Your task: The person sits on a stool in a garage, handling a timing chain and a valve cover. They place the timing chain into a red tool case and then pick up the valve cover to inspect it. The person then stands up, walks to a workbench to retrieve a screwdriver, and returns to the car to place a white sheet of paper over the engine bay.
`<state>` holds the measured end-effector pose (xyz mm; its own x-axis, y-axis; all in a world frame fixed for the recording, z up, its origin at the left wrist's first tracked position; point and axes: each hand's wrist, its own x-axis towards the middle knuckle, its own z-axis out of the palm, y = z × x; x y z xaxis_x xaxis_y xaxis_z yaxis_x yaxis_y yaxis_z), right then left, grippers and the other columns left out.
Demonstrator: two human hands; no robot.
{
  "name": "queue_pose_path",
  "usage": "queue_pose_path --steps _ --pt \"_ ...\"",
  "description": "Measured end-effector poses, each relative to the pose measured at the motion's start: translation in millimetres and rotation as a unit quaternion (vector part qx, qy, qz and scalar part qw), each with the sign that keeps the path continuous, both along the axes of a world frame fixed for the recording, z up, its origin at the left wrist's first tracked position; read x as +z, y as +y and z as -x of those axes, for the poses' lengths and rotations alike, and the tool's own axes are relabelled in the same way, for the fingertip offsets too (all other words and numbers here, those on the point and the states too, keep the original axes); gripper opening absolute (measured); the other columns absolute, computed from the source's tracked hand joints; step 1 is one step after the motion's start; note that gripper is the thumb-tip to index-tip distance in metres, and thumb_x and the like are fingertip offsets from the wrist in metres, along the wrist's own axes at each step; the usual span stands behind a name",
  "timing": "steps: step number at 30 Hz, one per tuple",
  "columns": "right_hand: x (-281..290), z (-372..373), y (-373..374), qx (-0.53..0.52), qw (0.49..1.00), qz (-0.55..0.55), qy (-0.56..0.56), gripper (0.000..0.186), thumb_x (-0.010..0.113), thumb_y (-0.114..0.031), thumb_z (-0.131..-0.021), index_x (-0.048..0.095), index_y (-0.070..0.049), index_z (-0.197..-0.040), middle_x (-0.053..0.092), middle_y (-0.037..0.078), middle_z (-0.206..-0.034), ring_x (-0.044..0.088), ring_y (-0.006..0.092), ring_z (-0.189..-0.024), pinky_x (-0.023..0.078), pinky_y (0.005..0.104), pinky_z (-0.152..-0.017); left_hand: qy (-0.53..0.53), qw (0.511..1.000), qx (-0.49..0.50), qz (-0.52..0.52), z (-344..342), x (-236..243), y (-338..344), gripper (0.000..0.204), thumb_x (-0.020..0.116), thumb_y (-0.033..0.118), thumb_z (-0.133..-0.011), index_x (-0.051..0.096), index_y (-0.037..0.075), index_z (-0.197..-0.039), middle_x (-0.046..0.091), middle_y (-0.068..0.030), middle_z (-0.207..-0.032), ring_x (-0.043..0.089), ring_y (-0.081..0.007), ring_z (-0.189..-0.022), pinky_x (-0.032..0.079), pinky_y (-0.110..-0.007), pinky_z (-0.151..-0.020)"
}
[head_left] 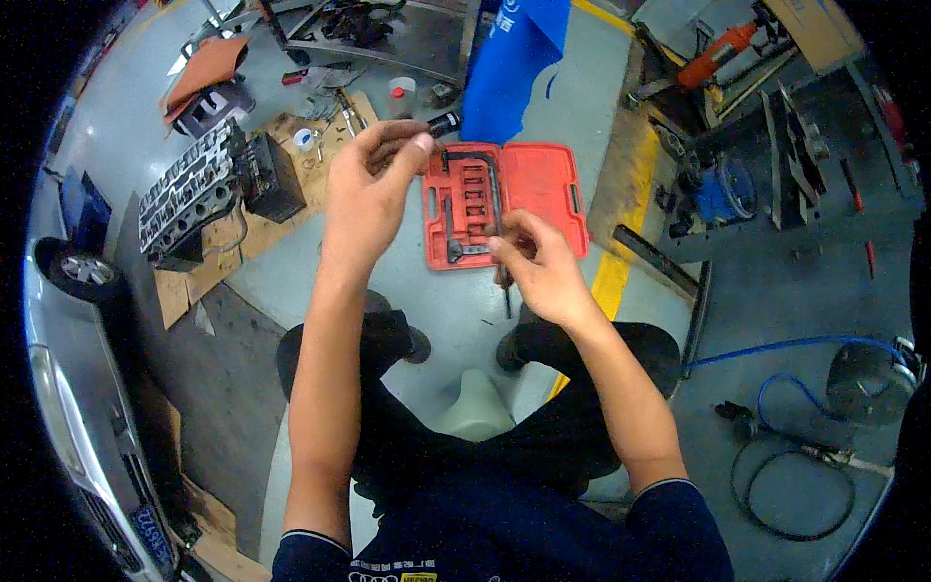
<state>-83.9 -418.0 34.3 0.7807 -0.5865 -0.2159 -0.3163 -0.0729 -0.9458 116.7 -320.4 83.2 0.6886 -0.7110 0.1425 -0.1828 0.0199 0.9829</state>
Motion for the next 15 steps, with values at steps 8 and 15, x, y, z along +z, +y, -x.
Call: queue_pose_path --steps 8,15 --pt "-256 1 -52 0.109 0.923 0.267 0.255 0.026 0.058 -0.008 -0.088 0.062 0.003 -0.110 0.069 0.025 -0.091 0.069 0.0399 -0.085 0.054 0.0494 -0.077 -0.009 0.999 0.022 0.035 -48 5 -20 0.030 0.066 0.023 -0.093 0.071 -0.006 -0.101 0.074 -0.0116 -0.088 0.070 -0.0160 -0.082 0.055 -0.030 -0.077" --pt "-423 -34 -68 0.141 0.890 0.249 0.354 0.024 0.061 -0.014 -0.084 0.070 -0.001 -0.102 0.069 0.027 -0.103 0.067 0.0417 -0.100 0.053 0.0501 -0.088 -0.057 0.997 0.049 -0.010 -71 -35 -53 0.033 0.068 0.025 -0.086 0.072 -0.006 -0.097 0.074 -0.0213 -0.088 0.074 -0.0294 -0.082 0.057 -0.036 -0.078"
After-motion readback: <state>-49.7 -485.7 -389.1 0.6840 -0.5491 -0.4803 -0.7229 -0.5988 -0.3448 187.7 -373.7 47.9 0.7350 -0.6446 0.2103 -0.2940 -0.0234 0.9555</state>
